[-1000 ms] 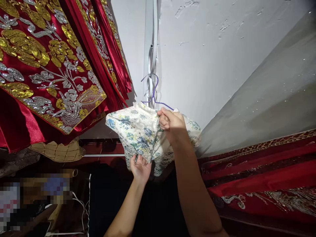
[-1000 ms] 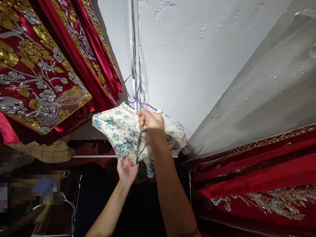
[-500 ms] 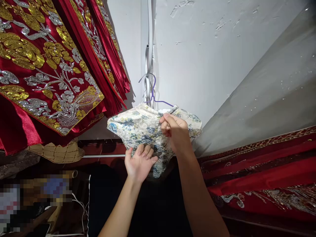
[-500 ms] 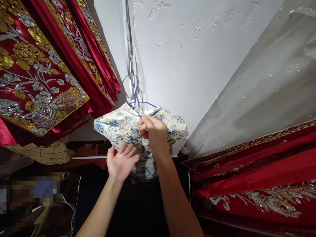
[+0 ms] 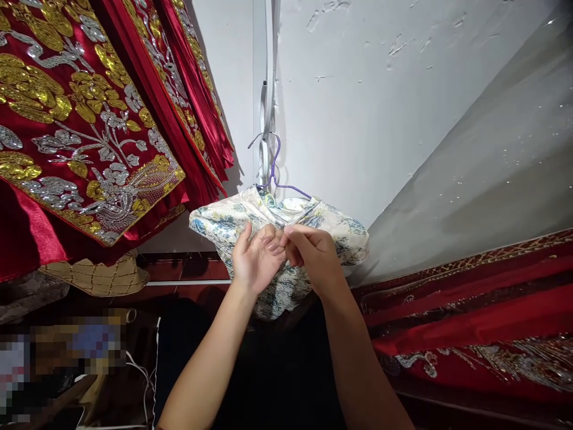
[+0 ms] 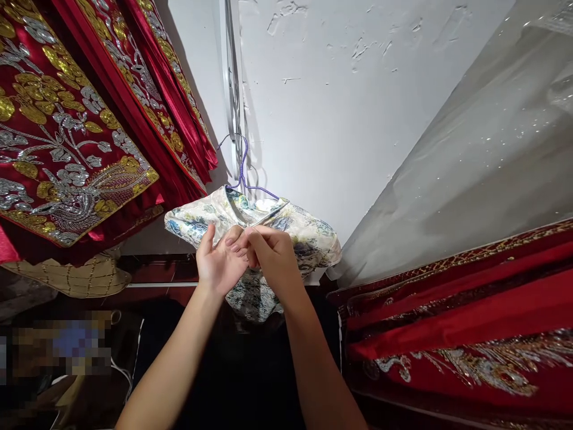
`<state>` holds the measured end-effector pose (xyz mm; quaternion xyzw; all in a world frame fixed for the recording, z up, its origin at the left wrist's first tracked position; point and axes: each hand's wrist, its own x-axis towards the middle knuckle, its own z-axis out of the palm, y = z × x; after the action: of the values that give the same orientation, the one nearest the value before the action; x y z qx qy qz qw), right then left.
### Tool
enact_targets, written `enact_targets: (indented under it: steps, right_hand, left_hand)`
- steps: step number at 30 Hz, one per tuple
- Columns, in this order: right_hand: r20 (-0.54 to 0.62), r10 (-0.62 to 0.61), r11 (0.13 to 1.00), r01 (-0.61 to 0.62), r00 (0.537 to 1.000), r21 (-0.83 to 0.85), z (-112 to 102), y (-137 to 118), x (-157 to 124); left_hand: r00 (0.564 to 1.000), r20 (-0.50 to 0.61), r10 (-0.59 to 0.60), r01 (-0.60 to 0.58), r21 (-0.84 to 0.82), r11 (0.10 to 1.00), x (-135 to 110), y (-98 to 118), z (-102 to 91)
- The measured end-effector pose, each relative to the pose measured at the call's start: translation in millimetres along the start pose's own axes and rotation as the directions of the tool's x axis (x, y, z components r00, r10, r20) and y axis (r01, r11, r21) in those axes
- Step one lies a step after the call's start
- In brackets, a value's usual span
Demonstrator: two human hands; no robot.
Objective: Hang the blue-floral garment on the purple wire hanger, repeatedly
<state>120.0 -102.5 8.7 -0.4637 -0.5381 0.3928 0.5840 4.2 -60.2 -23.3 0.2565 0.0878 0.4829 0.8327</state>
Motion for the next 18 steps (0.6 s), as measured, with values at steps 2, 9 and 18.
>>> enact_targets:
  steps: [2, 9, 18]
  right_hand:
    - [0.015, -0.007, 0.999, 0.007, 1.000, -0.033, -1.4, 0.2, -0.1]
    - [0.046, -0.014, 0.982, 0.022, 0.999, -0.189, -1.2, 16.5, 4.5]
    - [-0.176, -0.057, 0.972, 0.014, 0.983, -0.235, 6.3, 53.4, 16.8]
  left_hand:
    - [1.000, -0.005, -0.018, 0.019, 0.089, 0.996, 4.8, 2.7, 0.8]
    - [0.982, -0.078, 0.171, -0.109, 0.502, 0.858, 17.2, 9.6, 2.6]
    - [0.952, -0.005, 0.307, -0.261, 0.512, 0.818, 5.1, 45.8, 20.6]
